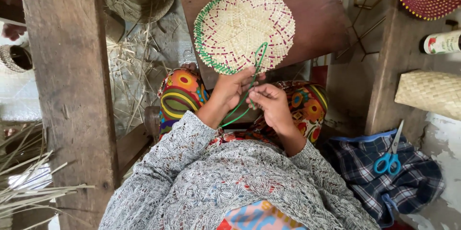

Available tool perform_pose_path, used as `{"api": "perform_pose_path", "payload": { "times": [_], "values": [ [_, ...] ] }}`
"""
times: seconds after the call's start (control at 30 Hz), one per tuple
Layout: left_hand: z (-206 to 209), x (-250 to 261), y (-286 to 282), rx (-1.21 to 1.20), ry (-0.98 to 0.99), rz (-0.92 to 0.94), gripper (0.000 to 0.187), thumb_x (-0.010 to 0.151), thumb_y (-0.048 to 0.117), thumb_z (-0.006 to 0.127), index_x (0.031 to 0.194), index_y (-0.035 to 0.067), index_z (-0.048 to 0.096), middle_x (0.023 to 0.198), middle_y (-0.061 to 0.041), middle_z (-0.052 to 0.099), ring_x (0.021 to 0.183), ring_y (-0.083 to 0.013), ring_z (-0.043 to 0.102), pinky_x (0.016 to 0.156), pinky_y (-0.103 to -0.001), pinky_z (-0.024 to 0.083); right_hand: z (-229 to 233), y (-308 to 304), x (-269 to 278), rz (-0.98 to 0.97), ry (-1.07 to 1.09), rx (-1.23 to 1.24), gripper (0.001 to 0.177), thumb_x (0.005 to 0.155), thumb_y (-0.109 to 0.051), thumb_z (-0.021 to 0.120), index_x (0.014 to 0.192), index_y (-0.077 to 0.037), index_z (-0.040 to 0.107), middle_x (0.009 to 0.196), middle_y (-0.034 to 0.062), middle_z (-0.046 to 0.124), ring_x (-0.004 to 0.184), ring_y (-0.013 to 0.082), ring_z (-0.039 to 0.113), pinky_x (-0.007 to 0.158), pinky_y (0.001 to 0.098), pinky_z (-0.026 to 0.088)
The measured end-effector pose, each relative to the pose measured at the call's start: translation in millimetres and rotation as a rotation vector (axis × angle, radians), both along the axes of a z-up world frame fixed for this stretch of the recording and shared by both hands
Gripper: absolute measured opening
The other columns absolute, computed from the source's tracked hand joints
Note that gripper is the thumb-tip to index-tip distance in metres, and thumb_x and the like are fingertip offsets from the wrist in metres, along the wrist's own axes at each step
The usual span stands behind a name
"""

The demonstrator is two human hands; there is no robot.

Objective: Weaving a green plastic string around the edge of a circular woven fan to secure and finish the border.

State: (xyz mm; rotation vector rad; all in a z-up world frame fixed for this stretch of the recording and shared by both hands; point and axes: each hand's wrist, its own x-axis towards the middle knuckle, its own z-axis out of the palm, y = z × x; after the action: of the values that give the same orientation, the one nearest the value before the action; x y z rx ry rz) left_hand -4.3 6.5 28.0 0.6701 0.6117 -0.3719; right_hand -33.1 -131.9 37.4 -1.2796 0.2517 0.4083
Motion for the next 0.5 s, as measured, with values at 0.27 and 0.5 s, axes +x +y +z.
{"api": "perform_pose_path", "payload": {
  "times": [0.27,0.5],
  "values": [
    [-67,8,-6,0.035,-0.031,0.092,0.043,0.077,0.006,0.093,0.11,0.01,0.065,0.093,-0.011,0.073,0.073,-0.0302,0.075,0.068,-0.046,0.066,4,2,23,-0.182,-0.003,-0.032,0.009,0.093,-0.003,0.074,0.1,0.001,0.071,0.08,0.0232,0.074,0.066,0.0281,0.077,0.053,0.031,0.063],
    [-14,-2,-8,0.087,-0.064,0.136,0.038,0.081,0.01,0.09,0.11,0.013,0.066,0.093,-0.001,0.071,0.079,-0.0196,0.074,0.074,-0.038,0.064,-19,2,0,-0.108,0.001,-0.152,0.015,0.092,-0.006,0.077,0.104,0.001,0.071,0.085,0.0165,0.074,0.072,0.0243,0.075,0.058,0.0294,0.063]
  ]
}}
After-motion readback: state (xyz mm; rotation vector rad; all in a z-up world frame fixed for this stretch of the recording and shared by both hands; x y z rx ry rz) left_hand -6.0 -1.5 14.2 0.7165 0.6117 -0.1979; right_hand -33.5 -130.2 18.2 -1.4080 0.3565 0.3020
